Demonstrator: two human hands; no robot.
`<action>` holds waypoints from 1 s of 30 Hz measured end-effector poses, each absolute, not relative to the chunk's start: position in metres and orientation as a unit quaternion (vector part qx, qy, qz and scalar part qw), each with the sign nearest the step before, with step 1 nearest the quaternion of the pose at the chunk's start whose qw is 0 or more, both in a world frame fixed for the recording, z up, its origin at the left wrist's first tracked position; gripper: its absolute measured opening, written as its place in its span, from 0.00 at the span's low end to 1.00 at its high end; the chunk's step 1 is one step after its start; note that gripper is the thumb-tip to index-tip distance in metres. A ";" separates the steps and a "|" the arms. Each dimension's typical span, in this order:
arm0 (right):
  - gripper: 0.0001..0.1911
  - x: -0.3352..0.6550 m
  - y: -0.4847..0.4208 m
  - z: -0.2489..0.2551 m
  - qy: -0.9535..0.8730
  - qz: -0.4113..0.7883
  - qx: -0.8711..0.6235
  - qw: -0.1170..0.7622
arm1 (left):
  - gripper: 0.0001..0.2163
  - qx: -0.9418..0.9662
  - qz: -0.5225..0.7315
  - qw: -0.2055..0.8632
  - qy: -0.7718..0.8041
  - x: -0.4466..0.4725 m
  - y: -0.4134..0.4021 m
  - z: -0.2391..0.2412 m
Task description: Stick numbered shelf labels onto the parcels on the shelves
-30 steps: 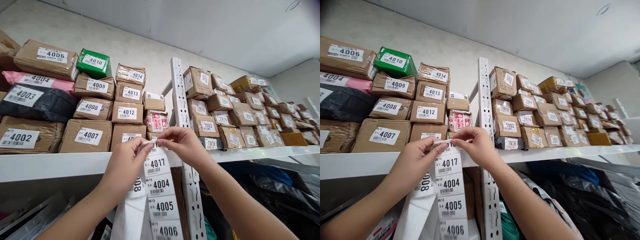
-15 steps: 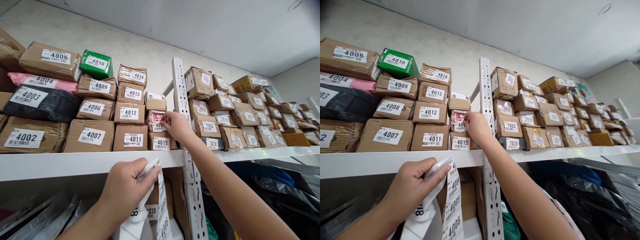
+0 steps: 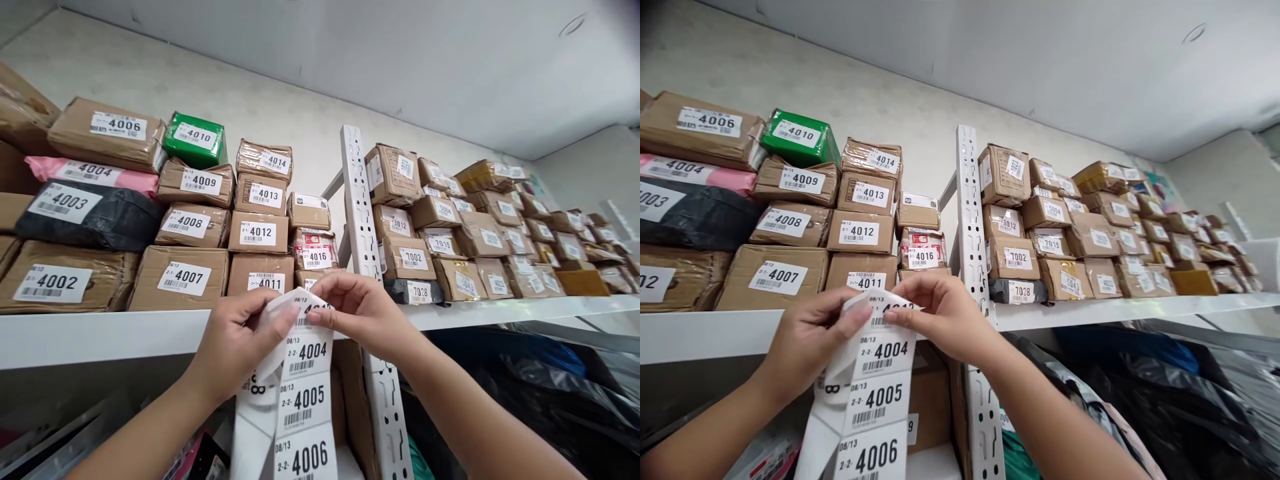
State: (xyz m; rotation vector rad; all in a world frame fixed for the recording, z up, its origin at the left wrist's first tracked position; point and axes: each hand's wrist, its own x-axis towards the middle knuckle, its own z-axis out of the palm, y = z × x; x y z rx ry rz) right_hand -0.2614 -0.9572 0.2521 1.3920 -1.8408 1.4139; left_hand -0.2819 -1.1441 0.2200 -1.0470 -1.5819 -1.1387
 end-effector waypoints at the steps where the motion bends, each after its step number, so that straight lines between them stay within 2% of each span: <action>1: 0.12 -0.263 -0.959 0.249 -0.653 0.534 0.483 0.236 | 0.10 -0.418 -0.462 0.427 -0.655 -0.282 -1.143 0.223; 3: 0.11 -0.267 -0.958 0.249 -0.648 0.558 0.455 0.248 | 0.13 -0.408 -0.455 0.398 -0.684 -0.282 -1.140 0.227; 6: 0.10 -0.271 -0.951 0.257 -0.645 0.579 0.438 0.239 | 0.11 -0.419 -0.465 0.355 -0.694 -0.281 -1.135 0.233; 8: 0.10 -0.273 -0.948 0.260 -0.636 0.585 0.429 0.263 | 0.10 -0.431 -0.491 0.333 -0.680 -0.280 -1.131 0.235; 12: 0.08 -0.277 -0.952 0.259 -0.627 0.556 0.415 0.354 | 0.12 -0.400 -0.495 0.389 -0.666 -0.281 -1.124 0.241; 16: 0.02 -0.278 -0.961 0.279 -0.614 0.463 0.403 0.496 | 0.19 -0.353 -0.533 0.414 -0.648 -0.286 -1.120 0.246; 20: 0.01 -0.289 -0.961 0.338 -0.603 0.356 0.345 0.625 | 0.22 -0.348 -0.523 0.396 -0.670 -0.285 -1.120 0.242; 25: 0.04 -0.309 -0.960 0.388 -0.670 0.200 0.265 0.664 | 0.23 -0.353 -0.455 0.445 -0.685 -0.276 -1.127 0.227; 26: 0.06 -0.309 -0.961 0.389 -0.680 0.162 0.247 0.671 | 0.23 -0.353 -0.444 0.455 -0.686 -0.275 -1.129 0.224; 30: 0.31 -0.302 -0.964 0.379 -0.686 0.069 0.181 0.701 | 0.22 -0.354 -0.427 0.485 -0.677 -0.274 -1.142 0.209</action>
